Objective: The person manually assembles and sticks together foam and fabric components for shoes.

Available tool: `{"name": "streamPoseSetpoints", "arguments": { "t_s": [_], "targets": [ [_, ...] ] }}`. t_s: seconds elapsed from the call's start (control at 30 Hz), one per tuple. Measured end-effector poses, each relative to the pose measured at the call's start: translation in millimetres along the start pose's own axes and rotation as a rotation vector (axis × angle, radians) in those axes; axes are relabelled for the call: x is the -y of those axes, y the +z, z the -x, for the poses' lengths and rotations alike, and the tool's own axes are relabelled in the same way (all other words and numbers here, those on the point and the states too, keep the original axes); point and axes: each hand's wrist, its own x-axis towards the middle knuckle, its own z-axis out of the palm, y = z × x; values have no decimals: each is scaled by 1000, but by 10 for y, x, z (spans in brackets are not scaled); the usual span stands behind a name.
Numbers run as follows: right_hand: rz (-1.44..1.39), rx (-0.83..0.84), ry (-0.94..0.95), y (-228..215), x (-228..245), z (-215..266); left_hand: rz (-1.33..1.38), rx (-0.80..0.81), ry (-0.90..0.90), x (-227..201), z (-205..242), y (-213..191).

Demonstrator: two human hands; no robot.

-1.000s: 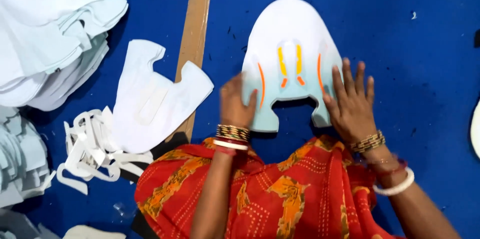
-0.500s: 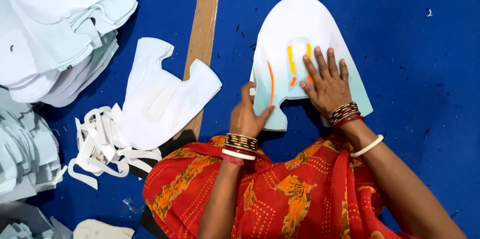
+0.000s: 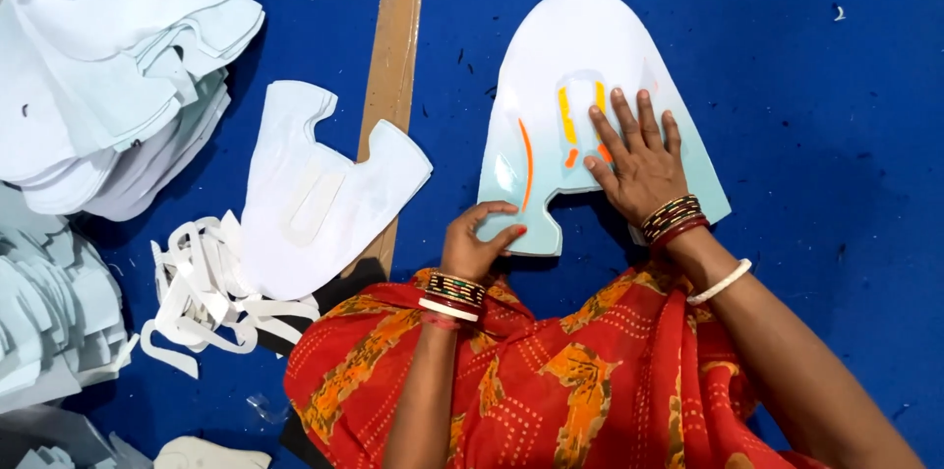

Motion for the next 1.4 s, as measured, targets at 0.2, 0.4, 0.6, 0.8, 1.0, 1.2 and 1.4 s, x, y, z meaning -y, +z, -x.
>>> {"name": "streamPoseSetpoints", "arguments": {
  "t_s": [0.2,0.4,0.6,0.8,1.0,1.2,1.4],
  "targets": [
    [1,-2,-5,25,-20,-11,-246,-122,430,215,-69,21],
    [4,-7,-5,10,0,-2,-231,-144,315,129,-39,61],
    [3,-36,-20,11,2,1,-272,-166,432,117,-57,29],
    [52,-66,-29,23,-17,-18,-778,-207,65,-349,109,77],
    [97,-80,-38,29,4,-22,-938,-376,835,-260,-624,617],
    [92,-96,-23,-79,68,-41,-982,-386,555,-407,-837,583],
    [152,-42,-49,-15,-4,-127,-1022,-549,499,-257,-882,660]
  ]
}}
